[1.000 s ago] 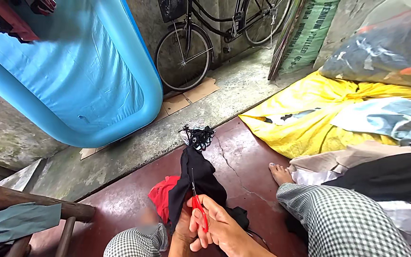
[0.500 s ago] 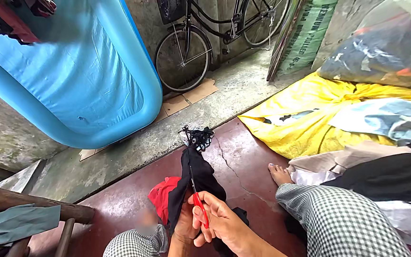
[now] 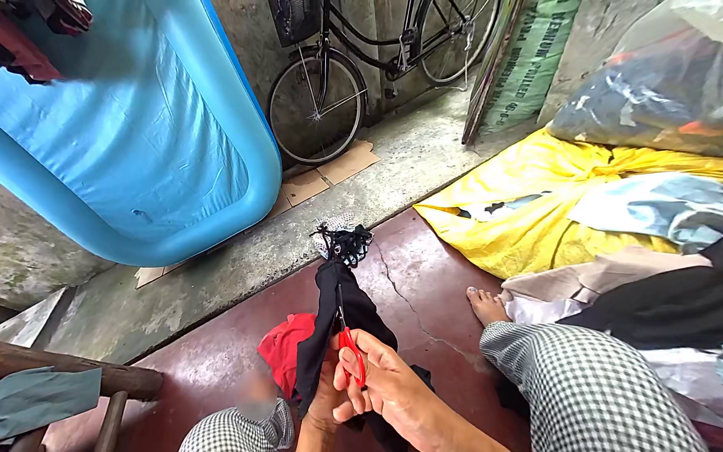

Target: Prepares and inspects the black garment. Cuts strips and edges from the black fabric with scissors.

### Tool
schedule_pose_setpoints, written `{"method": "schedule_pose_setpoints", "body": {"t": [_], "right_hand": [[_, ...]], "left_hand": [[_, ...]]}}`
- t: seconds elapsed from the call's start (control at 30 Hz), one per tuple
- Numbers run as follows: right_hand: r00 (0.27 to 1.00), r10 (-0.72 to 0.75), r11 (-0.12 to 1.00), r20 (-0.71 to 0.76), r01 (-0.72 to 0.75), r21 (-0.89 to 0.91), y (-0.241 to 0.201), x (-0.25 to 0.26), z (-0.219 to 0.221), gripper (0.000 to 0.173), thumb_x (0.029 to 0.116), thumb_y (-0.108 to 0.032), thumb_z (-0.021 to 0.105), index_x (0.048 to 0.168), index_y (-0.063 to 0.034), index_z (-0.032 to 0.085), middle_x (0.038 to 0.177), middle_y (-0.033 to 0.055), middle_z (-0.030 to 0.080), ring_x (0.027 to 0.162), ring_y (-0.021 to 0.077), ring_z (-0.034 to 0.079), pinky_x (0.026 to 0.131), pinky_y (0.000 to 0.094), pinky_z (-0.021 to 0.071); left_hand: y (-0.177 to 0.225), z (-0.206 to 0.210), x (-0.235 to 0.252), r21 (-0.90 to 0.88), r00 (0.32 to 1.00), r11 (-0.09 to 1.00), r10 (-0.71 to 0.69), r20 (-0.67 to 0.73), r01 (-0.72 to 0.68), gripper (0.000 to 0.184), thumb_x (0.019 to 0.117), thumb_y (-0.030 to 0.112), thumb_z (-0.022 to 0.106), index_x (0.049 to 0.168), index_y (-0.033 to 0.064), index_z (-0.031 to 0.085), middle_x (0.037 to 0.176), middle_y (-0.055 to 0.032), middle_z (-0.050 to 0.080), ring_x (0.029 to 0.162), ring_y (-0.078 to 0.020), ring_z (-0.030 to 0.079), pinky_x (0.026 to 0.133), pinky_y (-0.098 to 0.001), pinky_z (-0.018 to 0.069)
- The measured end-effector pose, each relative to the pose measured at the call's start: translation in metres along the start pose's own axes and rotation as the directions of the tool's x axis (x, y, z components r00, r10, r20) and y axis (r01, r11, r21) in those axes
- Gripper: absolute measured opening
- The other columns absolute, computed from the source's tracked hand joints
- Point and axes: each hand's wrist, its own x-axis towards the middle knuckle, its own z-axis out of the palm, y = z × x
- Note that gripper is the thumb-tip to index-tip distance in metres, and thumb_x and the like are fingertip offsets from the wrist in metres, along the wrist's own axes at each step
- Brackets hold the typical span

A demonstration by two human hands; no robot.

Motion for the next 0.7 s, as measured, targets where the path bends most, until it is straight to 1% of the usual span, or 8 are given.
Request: {"method": "schedule_pose_setpoints", "body": {"t": [0.1,0.27,0.3,0.37,0.47,0.57,0.63,0.7], "right_hand": [[0.999,-0.032,0.999,-0.026,0.033,0.037,0.005,0.002,-0.001,0.031,0.1015,-0.024,0.063,0.124,-0.0049,0.054,0.084,0.0088,0.063,0.065,0.0193,0.065,0.064,0.0418,0.0625],[0.998,-0.061,0.996,-0.012,0.06,-0.066,0.002,0.002,0.0,0.03,0.1007,-0.022,0.064,0.124,-0.005,0.055,0.086,0.0085,0.065,0.065,0.0191,0.066,0.061,0.0394,0.0623],[0.998,-0.07,0.991,0.009,0.07,-0.112,0.003,0.001,0.001,0.029,0.101,-0.021,0.063,0.124,-0.0053,0.056,0.087,0.0079,0.065,0.066,0.0183,0.066,0.06,0.0379,0.0619],[0.995,-0.073,0.983,0.063,0.083,-0.164,0.006,-0.001,0.001,0.031,0.0999,-0.02,0.065,0.126,-0.005,0.057,0.087,0.0077,0.066,0.067,0.0187,0.068,0.058,0.0378,0.062],[0.99,-0.031,0.983,0.137,0.054,-0.175,0.013,-0.005,0.005,0.033,0.0992,-0.022,0.067,0.128,-0.0064,0.058,0.088,0.0067,0.066,0.069,0.0176,0.068,0.057,0.0367,0.0616],[0.989,0.012,0.979,0.15,0.019,-0.205,0.019,-0.008,0.008,0.031,0.0992,-0.02,0.066,0.127,-0.0075,0.057,0.087,0.0047,0.065,0.068,0.0164,0.068,0.056,0.036,0.0615],[0.988,0.015,0.978,0.152,0.017,-0.207,0.023,-0.008,0.008,0.031,0.0993,-0.018,0.065,0.126,-0.007,0.057,0.087,0.0051,0.065,0.068,0.0168,0.068,0.056,0.0364,0.0616],[0.989,0.003,0.982,0.146,0.025,-0.188,0.026,-0.009,0.009,0.03,0.0994,-0.02,0.065,0.125,-0.0064,0.057,0.085,0.0054,0.066,0.066,0.0168,0.067,0.056,0.0359,0.0612]], "left_hand": [[-0.001,-0.004,0.001,-0.098,0.995,0.993,-0.059,0.076,0.066,0.025,0.1059,0.026,0.052,0.114,0.0137,0.072,0.092,0.0003,0.075,0.076,-0.0041,0.072,0.069,-0.0173,0.0577],[-0.002,-0.005,-0.001,0.083,1.0,0.996,0.018,-0.003,-0.018,0.021,0.104,0.026,0.056,0.11,0.0172,0.075,0.092,0.0032,0.076,0.082,-0.0012,0.071,0.077,-0.0171,0.0569],[-0.002,0.0,-0.002,0.178,0.99,0.983,0.077,-0.119,-0.056,0.023,0.1043,0.025,0.055,0.109,0.0184,0.076,0.091,0.0045,0.076,0.082,-0.0002,0.071,0.076,-0.0172,0.0572],[-0.003,0.005,-0.002,0.412,0.858,0.91,0.24,-0.455,-0.036,0.03,0.1068,0.016,0.039,0.109,0.0086,0.068,0.088,-0.0001,0.074,0.08,-0.0038,0.071,0.074,-0.0211,0.0591],[0.002,-0.005,-0.002,0.603,0.74,0.791,0.34,-0.58,0.11,0.028,0.1075,0.01,0.04,0.114,-0.0037,0.063,0.095,-0.006,0.07,0.088,-0.0052,0.067,0.084,-0.0222,0.0562],[0.006,0.007,0.008,0.47,0.648,0.876,0.297,-0.702,0.107,0.026,0.1082,0.004,0.036,0.105,-0.0034,0.061,0.084,-0.0022,0.065,0.078,-0.0008,0.062,0.074,-0.0157,0.0524],[0.004,0.008,0.005,0.196,0.682,0.981,0.154,-0.715,-0.016,0.035,0.112,0.019,0.025,0.104,0.0076,0.057,0.083,0.0014,0.066,0.077,-0.0012,0.064,0.07,-0.0171,0.0541],[0.002,0.006,-0.004,0.037,0.725,0.999,0.04,-0.687,-0.02,0.046,0.1113,0.029,0.021,0.09,0.0131,0.058,0.072,0.003,0.065,0.065,-0.0018,0.063,0.06,-0.0187,0.0546]]}}
